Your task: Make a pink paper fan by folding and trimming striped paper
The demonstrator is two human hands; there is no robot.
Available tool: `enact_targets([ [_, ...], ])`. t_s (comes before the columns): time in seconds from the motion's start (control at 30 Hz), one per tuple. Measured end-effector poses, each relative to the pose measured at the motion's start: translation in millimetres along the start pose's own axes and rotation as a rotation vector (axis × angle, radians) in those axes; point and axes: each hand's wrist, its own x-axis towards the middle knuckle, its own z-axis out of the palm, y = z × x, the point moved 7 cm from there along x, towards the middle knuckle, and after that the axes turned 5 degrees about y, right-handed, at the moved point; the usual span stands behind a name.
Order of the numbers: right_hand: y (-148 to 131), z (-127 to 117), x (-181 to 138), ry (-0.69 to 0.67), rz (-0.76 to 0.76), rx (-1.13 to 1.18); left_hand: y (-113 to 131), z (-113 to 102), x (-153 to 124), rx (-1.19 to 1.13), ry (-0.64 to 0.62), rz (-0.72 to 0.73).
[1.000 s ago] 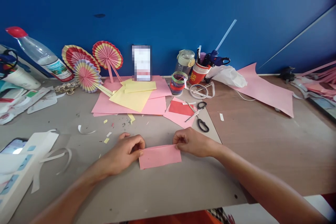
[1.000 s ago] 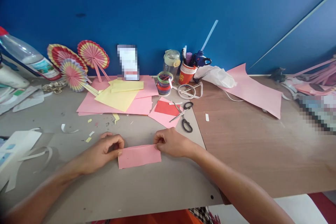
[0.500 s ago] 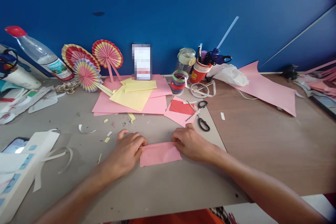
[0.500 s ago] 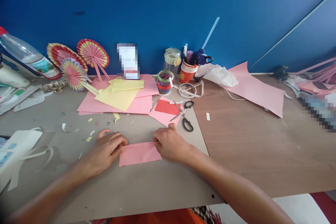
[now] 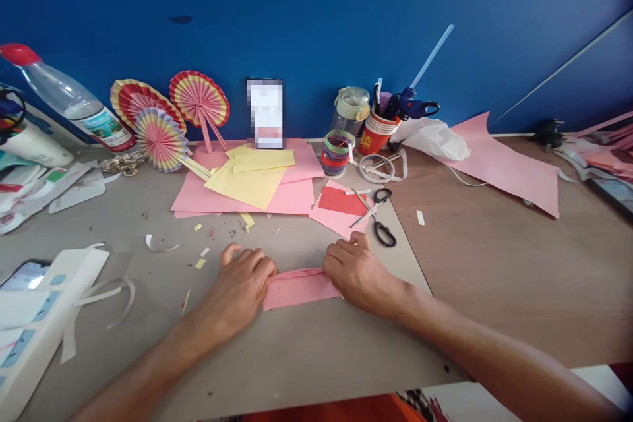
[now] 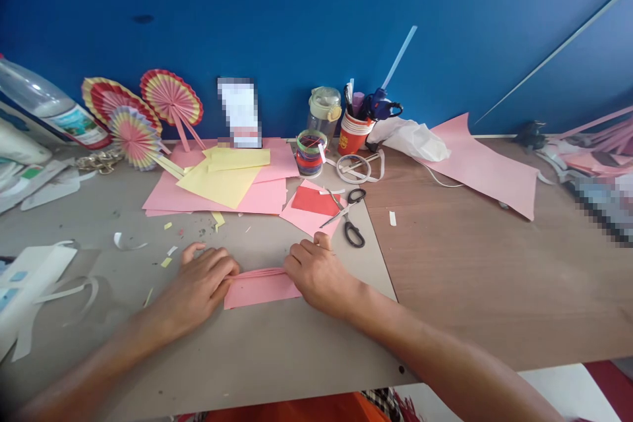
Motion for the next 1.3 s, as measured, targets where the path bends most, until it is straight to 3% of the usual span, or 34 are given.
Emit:
enact_targets([
  [0.6, -14.9, -8.3, 0.2, -0.051, -0.181, -0.061, 8.9, -7.2, -5.7, 0.111, 0.126, 0.254],
  [0.77, -18.4, -6.2, -1.1, -0.078, -0.242, -0.101, 14.1, -5.3, -11.2, 0.182, 0.104, 0.310],
  [1.3, -21.5, -6.7, -12.7, -0.163, -0.229, -0.094, 19.6, -5.7, -20.8, 0.225, 0.113, 0.340],
])
